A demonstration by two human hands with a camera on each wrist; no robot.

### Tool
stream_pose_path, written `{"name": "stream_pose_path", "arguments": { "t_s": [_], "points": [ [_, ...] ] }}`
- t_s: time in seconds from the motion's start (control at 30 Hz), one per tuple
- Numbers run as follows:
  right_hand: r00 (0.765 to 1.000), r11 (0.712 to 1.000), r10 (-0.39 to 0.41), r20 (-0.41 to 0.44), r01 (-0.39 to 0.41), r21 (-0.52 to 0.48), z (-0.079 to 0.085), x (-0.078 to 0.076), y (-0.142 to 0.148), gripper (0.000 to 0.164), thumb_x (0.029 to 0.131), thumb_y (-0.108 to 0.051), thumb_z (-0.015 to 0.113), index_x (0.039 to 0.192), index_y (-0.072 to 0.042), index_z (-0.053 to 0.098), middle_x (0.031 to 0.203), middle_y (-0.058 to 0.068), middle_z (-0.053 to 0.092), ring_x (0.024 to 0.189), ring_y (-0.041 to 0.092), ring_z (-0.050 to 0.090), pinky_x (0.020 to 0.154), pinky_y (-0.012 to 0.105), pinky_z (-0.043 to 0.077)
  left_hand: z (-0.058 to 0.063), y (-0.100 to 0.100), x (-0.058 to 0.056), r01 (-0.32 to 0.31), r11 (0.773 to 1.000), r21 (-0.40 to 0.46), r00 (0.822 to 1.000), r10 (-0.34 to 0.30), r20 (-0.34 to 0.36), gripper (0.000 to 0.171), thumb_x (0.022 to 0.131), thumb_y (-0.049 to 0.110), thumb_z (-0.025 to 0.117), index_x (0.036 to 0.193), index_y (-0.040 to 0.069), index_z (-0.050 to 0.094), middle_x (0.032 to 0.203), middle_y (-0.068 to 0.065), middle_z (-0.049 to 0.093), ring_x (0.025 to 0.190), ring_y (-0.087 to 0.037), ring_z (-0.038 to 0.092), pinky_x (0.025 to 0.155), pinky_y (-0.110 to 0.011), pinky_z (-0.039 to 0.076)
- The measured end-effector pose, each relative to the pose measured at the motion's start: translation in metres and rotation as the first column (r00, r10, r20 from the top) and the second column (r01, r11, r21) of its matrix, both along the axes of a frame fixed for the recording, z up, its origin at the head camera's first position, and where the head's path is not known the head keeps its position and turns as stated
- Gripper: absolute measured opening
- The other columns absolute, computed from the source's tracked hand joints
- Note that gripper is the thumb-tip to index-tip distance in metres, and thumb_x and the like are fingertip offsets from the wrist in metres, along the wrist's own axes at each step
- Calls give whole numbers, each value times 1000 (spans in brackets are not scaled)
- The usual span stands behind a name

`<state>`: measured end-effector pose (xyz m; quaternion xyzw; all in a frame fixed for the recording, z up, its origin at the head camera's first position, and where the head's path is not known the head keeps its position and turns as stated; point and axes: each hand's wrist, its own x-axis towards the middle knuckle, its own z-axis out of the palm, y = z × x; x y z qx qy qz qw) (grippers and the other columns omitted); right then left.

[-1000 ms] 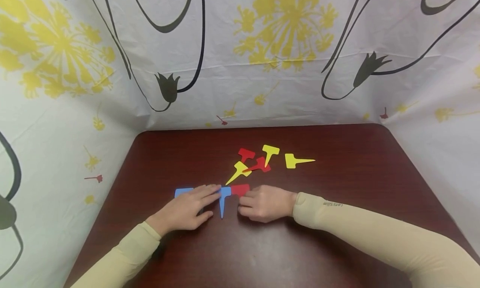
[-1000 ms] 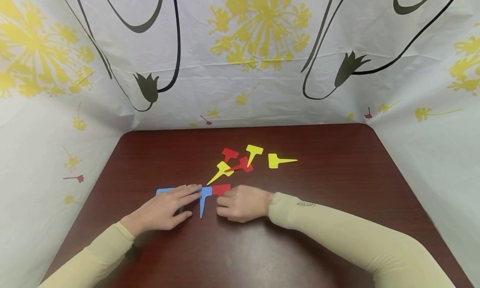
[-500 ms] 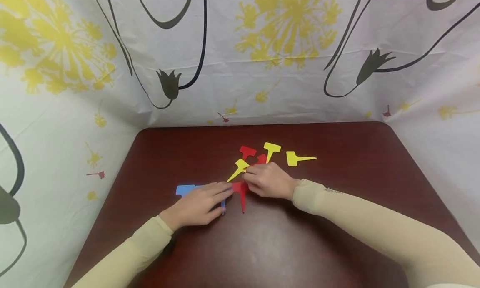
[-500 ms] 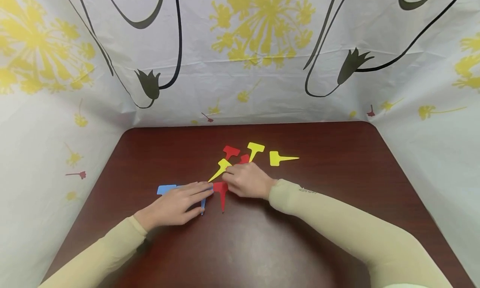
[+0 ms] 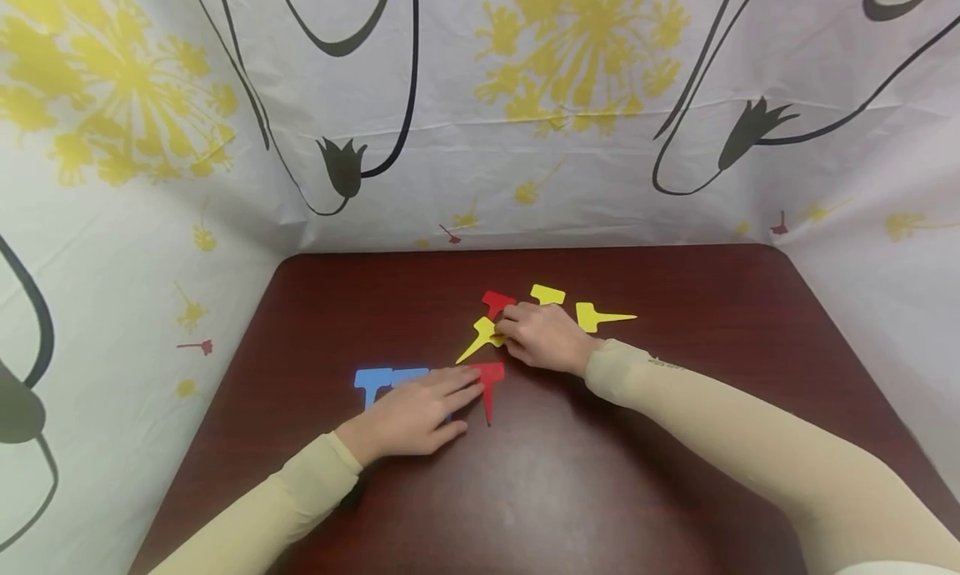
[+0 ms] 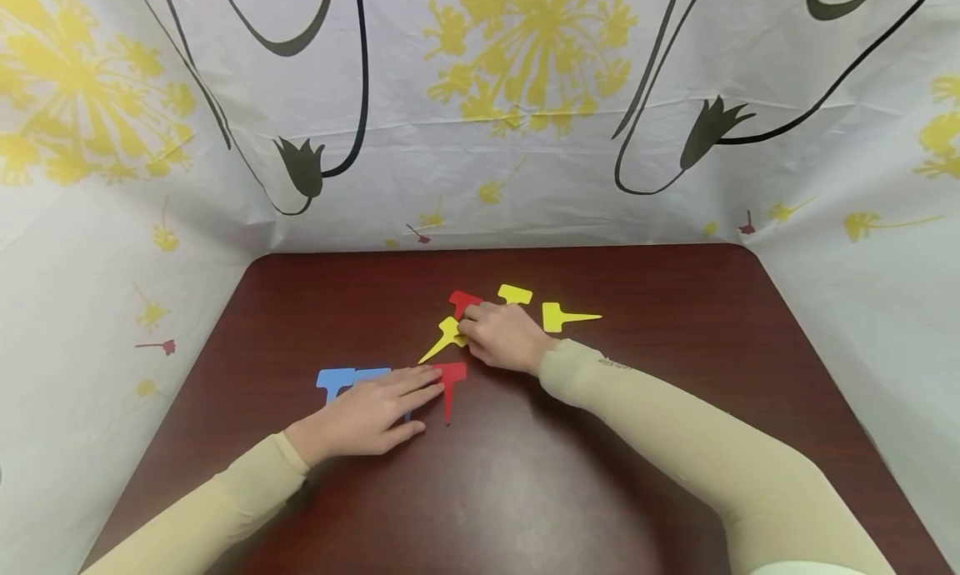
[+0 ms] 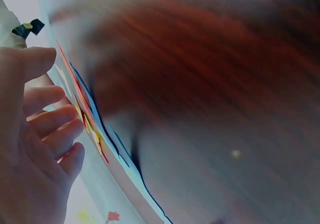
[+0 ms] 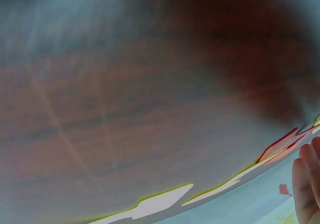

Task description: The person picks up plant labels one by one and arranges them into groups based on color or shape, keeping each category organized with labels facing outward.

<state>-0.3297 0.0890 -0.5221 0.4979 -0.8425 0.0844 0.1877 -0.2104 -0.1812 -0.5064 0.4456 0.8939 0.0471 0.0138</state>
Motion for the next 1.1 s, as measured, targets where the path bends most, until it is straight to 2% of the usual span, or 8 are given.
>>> {"name": "stream_pose_path", "arguments": {
  "t_s": [0.23,0.43,0.8,1.1],
  "points": [
    [1000,997,-9,16,8,77,1,-11,5,23,86,-23,78,108,-14,76,98,-2,64,84,15,59,68,31,57,-1,7,1,-5,997,-81,999,9,47,73,101,53,51,159,13,32,165,-7,25,151,-21,22,120,-41,23],
    [1000,993,-7,0,7,120,3,-12,4,22,86,-21,76,106,-12,76,95,0,65,81,17,57,67,30,56,0,10,2,-32,995,-94,993,43,109,79,100,59,48,161,15,25,167,-5,17,153,-19,14,121,-43,19],
    [998,975,-5,-56,17,220,5,-10,-4,15,88,-16,72,100,-11,78,93,0,69,79,17,56,66,29,55,0,11,3,-39,995,-88,991,50,125,82,99,60,47,161,11,24,168,-5,16,153,-20,13,122,-45,16],
    [997,979,28,-77,-12,202,7,-9,-4,12,86,-17,69,93,-10,75,87,1,67,74,16,53,61,29,53,-4,9,3,-31,997,-76,993,39,114,81,99,60,47,160,10,28,167,-6,20,152,-21,18,121,-47,20]
  ]
}}
